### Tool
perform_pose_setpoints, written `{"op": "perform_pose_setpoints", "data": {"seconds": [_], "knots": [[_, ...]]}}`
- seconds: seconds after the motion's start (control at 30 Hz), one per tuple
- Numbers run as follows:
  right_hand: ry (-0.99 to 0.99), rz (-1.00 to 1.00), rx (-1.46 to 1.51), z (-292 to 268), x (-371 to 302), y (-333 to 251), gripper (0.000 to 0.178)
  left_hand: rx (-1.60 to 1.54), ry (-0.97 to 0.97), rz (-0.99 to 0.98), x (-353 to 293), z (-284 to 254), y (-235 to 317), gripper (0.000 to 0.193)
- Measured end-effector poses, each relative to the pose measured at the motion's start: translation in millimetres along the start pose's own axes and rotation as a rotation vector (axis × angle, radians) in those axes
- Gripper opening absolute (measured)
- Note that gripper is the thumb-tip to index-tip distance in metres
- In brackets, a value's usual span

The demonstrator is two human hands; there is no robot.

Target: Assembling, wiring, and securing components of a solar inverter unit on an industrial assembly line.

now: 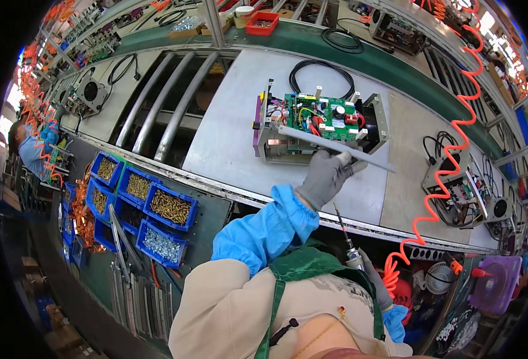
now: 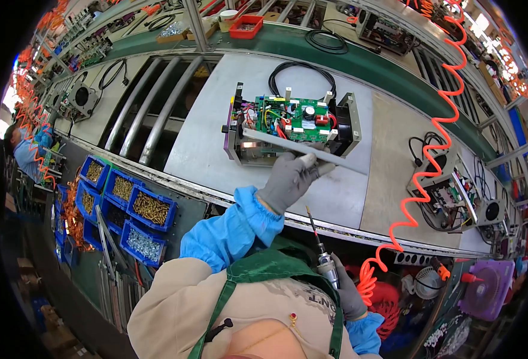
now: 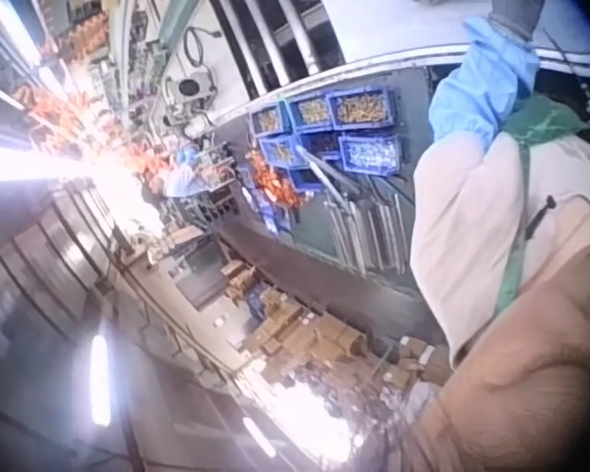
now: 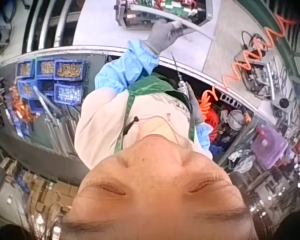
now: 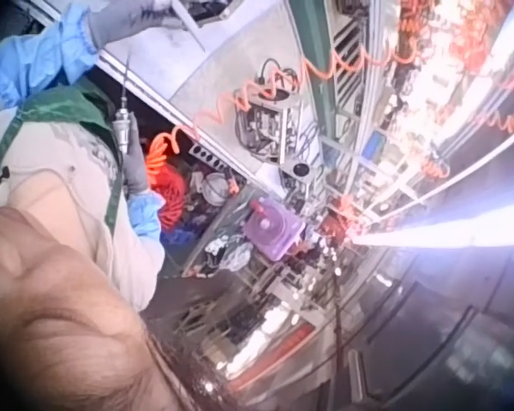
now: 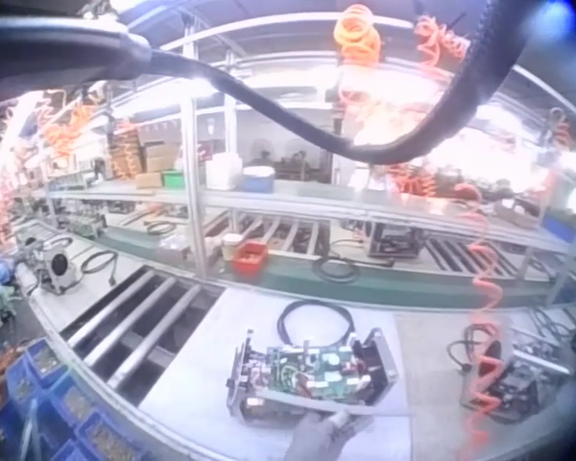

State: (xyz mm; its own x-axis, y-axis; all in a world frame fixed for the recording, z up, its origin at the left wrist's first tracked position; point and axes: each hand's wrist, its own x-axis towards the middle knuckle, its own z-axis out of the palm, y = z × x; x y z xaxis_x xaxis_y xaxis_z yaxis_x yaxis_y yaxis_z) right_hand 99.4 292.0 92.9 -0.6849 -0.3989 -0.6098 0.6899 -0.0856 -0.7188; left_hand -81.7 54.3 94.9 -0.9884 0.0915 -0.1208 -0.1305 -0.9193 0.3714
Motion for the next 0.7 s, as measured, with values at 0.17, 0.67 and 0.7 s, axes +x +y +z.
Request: {"op": "perform_pose_setpoints", "data": {"seconds": [0.17,0.67,0.7], "knots": [[0.006,-0.001,-0.088,-2.0,6.9,-5.8,0.091,0.071,-0.011,0.121,11.9,13.0,18.0,0.024],[-0.065,-0.073,-0.166,-16.4,24.6,1.3,0.098,-0.072,0.206,0.237,30.4,-2.5,9.6,0.024],[-0.097,-0.066,-0.117,-22.4,27.4,6.2,0.099,-0.071,0.195,0.214,32.0,-1.5,8.2,0.024]]}}
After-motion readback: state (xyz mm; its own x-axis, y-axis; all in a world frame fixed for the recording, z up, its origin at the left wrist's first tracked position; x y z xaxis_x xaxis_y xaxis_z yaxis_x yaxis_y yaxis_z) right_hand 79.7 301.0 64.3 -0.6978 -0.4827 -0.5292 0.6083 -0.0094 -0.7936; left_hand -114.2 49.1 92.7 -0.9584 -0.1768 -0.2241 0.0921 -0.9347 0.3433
